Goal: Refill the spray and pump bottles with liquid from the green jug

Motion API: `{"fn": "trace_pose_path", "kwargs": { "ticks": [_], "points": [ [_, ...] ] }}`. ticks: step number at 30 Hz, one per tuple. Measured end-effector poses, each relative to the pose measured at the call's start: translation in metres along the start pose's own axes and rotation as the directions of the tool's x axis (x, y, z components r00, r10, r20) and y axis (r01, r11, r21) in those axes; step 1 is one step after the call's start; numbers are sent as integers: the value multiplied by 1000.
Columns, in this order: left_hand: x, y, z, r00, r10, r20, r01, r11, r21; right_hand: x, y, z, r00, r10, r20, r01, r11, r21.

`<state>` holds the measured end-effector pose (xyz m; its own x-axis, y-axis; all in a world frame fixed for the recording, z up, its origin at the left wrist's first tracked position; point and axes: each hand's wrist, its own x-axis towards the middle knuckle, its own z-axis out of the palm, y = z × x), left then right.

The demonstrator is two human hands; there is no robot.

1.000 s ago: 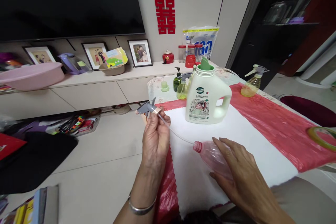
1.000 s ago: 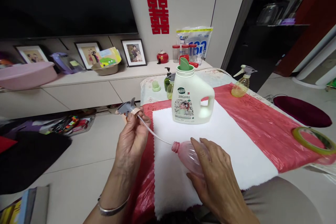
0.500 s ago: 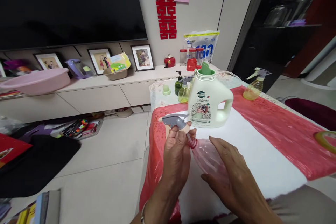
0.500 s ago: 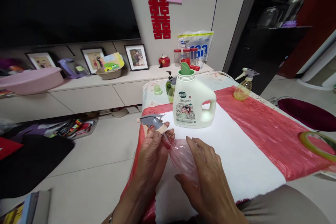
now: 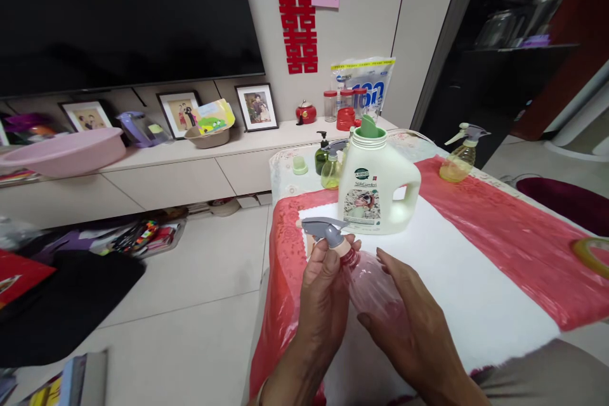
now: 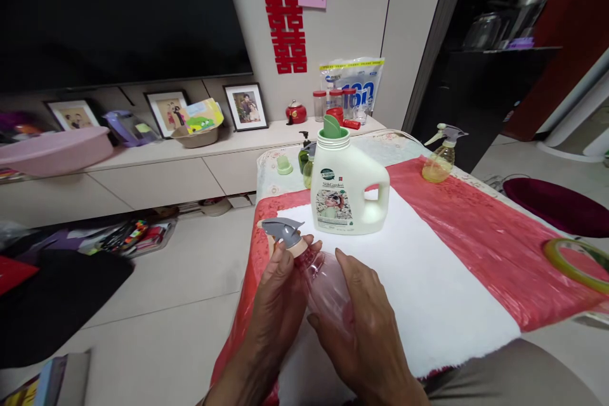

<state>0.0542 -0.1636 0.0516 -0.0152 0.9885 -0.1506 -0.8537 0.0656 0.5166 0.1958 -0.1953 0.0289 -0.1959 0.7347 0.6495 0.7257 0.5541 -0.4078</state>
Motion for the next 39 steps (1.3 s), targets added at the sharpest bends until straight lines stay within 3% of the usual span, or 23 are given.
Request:
{"fn": "trace_pose_path", "kwargs": {
  "ticks": [7, 14, 24, 26, 30, 32, 35, 39],
  "points": [
    [2, 4, -5, 999, -21, 47, 20, 999, 26, -2, 3, -2, 996, 73, 52, -78, 993, 92],
    [2, 6, -7, 996, -72, 56, 72, 997, 12, -5, 6, -3, 978, 156, 136, -192, 927, 321],
    [0, 4, -8, 993, -114, 11, 114, 993, -6, -10, 3, -2, 968, 206, 142, -244, 904, 352],
    [1, 4, -9, 988, -156, -1, 156, 988, -15, -10, -1, -5, 925, 306, 226, -376, 824, 425],
    [1, 5, -12, 977, -212, -8, 212, 977, -29, -4, -4, -11, 793, 400, 460, -609, 520, 598],
    [2, 5, -13, 974, -224, -11, 224, 974, -32, 0, 0, -12, 789, 334, 516, -614, 431, 661],
    [4, 4, -16, 974, -223, -31, 222, 974, -40, 3, 8, -9, 794, 260, 549, -607, 381, 697],
    [7, 1, -18, 976, -213, -48, 211, 976, -45, 3, 11, -6, 773, 268, 576, -635, 292, 715]
  ]
}}
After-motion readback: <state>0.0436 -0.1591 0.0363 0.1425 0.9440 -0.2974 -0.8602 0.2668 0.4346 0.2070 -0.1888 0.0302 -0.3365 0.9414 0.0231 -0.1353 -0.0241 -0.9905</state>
